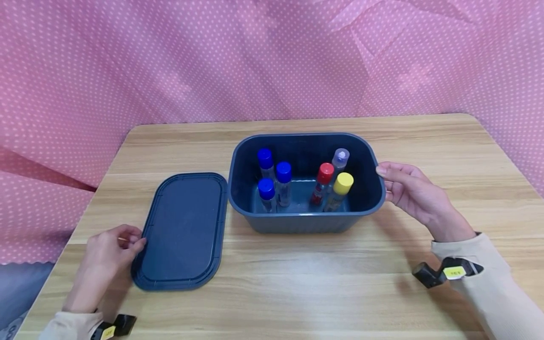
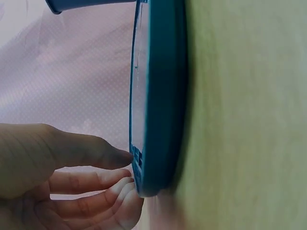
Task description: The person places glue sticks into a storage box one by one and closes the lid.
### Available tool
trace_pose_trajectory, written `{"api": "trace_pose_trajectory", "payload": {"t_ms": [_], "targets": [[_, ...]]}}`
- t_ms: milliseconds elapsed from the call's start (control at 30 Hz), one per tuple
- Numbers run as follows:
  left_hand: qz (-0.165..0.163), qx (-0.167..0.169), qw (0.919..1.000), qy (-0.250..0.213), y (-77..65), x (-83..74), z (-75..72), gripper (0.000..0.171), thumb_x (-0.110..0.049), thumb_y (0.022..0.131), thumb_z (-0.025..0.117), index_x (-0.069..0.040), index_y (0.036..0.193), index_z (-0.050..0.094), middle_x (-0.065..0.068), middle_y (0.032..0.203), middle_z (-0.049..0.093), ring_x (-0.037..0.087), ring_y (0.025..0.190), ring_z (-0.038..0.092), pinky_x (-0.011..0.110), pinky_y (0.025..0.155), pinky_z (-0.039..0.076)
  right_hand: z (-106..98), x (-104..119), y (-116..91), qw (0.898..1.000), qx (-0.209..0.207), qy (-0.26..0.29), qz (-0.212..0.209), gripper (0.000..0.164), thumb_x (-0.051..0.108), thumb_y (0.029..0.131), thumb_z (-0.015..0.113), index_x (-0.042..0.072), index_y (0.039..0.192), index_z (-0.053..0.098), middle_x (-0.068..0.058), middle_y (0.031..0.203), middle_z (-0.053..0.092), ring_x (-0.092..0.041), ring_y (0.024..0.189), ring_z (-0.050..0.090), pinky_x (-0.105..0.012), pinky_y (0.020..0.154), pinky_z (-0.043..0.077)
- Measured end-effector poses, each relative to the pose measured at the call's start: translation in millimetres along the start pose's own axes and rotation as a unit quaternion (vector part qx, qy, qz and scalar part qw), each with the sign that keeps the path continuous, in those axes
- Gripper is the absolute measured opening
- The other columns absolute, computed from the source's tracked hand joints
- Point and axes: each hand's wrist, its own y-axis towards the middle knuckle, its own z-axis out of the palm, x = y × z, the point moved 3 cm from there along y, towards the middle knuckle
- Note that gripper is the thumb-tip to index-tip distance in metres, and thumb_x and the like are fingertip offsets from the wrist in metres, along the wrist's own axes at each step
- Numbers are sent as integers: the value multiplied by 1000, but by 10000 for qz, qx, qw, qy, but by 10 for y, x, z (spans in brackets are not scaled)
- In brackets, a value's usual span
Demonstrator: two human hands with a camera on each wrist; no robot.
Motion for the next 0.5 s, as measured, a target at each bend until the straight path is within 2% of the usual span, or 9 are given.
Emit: {"api": "trace_pose_trajectory", "payload": {"t_ms": [67, 233, 400, 500], "targets": [[8, 25, 10000, -2, -4, 14, 0, 16, -8, 81, 73, 4, 90, 67, 10, 75, 67, 28, 68, 65, 31, 55, 46, -1, 0, 1, 10000, -15, 2, 3, 34, -1, 103, 34, -3, 103, 68, -8, 91, 71, -14, 80, 68, -25, 69, 57], [55, 25, 10000, 11, -9, 32, -11, 14, -7, 80, 72, 2, 91, 68, 7, 74, 67, 22, 65, 63, 29, 55, 44, -3, 0, 0, 10000, 7, 18, 6, 34, 0, 103, 33, -3, 103, 68, -8, 91, 71, -14, 79, 68, -25, 69, 57], [-209, 300, 9993, 66, -4, 56, -6, 16, -7, 81, 70, 4, 92, 68, 6, 74, 66, 17, 67, 57, 31, 58, 42, -5, -3, 1, 10000, 18, 0, 1, 34, 0, 103, 33, -3, 103, 67, -8, 90, 70, -14, 78, 68, -24, 68, 57], [-262, 458, 9986, 89, 4, 72, -5, 15, -6, 81, 68, 4, 92, 68, 5, 73, 65, 17, 67, 57, 32, 59, 43, -4, -4, 5, 10000, 15, -1, 1, 34, 0, 103, 33, -3, 103, 67, -8, 90, 71, -14, 79, 68, -25, 68, 57]]}}
